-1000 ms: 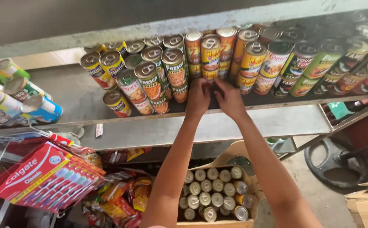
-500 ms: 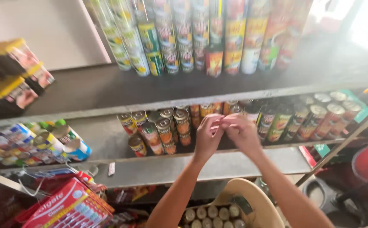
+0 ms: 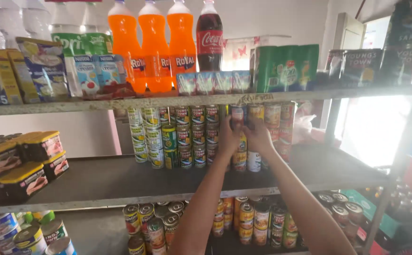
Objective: Organizing and restocking various canned goods on grocery store shelves.
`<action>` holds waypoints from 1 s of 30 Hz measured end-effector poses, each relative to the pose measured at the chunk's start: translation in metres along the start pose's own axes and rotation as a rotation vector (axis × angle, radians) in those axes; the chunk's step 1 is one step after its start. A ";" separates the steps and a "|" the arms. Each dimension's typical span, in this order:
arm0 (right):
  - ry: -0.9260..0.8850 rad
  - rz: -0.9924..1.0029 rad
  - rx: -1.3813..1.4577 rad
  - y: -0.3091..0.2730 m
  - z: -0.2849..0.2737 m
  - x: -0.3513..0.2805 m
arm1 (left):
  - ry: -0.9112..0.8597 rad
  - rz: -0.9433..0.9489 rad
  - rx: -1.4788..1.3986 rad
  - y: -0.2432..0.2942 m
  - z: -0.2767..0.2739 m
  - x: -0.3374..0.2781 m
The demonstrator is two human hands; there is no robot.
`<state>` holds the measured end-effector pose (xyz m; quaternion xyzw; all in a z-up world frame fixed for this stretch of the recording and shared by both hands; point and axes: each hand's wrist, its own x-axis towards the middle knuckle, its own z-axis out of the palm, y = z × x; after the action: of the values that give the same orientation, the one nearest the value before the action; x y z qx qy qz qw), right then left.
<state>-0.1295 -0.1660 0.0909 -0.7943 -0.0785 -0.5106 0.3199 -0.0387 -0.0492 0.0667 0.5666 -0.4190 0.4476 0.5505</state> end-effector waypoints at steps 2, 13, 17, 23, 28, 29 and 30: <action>-0.007 -0.036 -0.074 0.017 0.003 0.008 | -0.056 -0.095 -0.011 -0.025 0.013 0.011; -0.049 -0.099 0.371 -0.029 -0.023 -0.021 | -0.078 -0.190 -0.245 0.029 -0.051 0.003; -0.109 0.021 0.355 -0.071 -0.057 -0.096 | -0.242 -0.299 -0.369 0.111 -0.105 -0.048; -0.360 0.209 0.339 -0.086 -0.069 -0.234 | -0.433 -0.569 -0.348 0.151 -0.164 -0.195; -0.568 0.370 0.218 -0.013 -0.006 -0.324 | -0.319 -0.748 -0.452 0.124 -0.157 -0.308; -0.551 0.384 0.353 0.006 0.014 -0.338 | -0.295 -0.771 -0.327 0.108 -0.152 -0.327; -0.535 0.401 0.485 0.024 0.032 -0.355 | -0.270 -0.798 -0.205 0.093 -0.147 -0.348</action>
<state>-0.2592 -0.0944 -0.2339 -0.8000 -0.1208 -0.1805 0.5594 -0.2222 0.0874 -0.2482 0.6801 -0.2777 0.0776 0.6740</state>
